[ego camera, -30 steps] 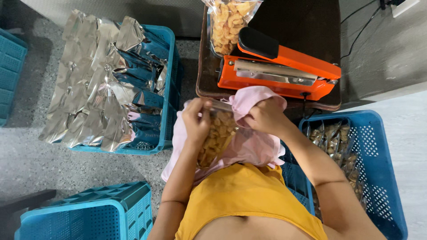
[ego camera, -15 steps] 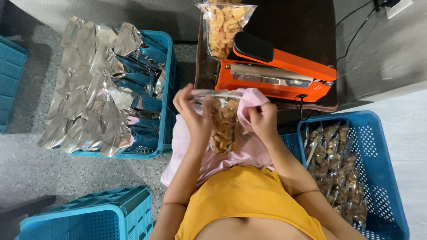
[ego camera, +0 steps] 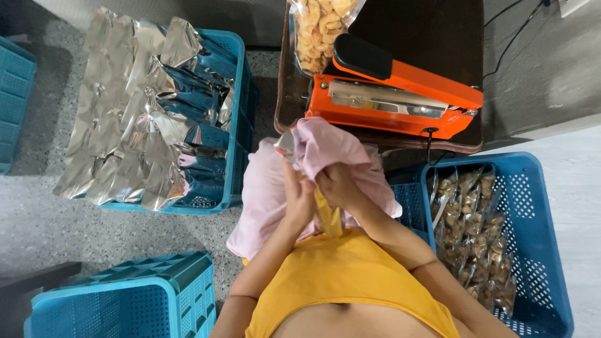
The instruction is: The person fills small foil pouches with snacks from a pink cloth on their lap and seals them using an orange heat sealer. They place the sealed pouches into a blue basket.
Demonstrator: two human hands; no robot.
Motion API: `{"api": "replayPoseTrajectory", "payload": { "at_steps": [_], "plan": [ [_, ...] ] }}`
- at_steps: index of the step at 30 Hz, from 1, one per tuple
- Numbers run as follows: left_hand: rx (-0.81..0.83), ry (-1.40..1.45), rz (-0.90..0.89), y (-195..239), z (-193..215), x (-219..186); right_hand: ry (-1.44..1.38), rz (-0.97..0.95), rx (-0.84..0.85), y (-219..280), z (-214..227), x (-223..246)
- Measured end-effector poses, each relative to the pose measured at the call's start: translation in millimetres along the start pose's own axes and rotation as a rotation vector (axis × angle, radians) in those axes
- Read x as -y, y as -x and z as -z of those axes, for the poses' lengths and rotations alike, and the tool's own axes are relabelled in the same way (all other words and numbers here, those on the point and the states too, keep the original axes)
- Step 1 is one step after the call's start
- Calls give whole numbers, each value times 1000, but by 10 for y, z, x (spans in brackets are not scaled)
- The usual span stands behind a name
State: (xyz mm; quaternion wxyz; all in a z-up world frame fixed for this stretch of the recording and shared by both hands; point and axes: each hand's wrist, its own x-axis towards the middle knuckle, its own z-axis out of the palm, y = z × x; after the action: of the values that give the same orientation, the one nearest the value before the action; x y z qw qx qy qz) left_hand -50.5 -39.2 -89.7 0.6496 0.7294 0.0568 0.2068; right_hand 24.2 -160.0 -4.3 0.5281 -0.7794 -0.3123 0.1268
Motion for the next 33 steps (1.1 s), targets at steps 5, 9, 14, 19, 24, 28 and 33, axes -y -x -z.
{"api": "replayPoseTrajectory", "payload": {
  "at_steps": [5, 9, 14, 19, 24, 28, 33],
  "plan": [
    [-174, 426, -30, -362, 18, -529, 257, 118, -97, 84, -111, 235],
    [-335, 623, -12, -710, 198, -871, 340, 81, -75, 282, -209, 215],
    [-381, 828, 21, -969, 316, -740, 140, -67, -58, 329, -196, 78],
    [-376, 990, 4, -1024, 267, -263, -133, -60, -196, 103, 123, 50],
    [-270, 475, 199, -1151, 259, -555, 9, 15, -312, 274, 294, 160],
    [-125, 240, -10, -945, 216, -770, 148, 139, -99, 404, 104, 187],
    [7, 329, 17, -641, 190, -809, 171, 41, -122, 331, 69, 91]
  ]
}}
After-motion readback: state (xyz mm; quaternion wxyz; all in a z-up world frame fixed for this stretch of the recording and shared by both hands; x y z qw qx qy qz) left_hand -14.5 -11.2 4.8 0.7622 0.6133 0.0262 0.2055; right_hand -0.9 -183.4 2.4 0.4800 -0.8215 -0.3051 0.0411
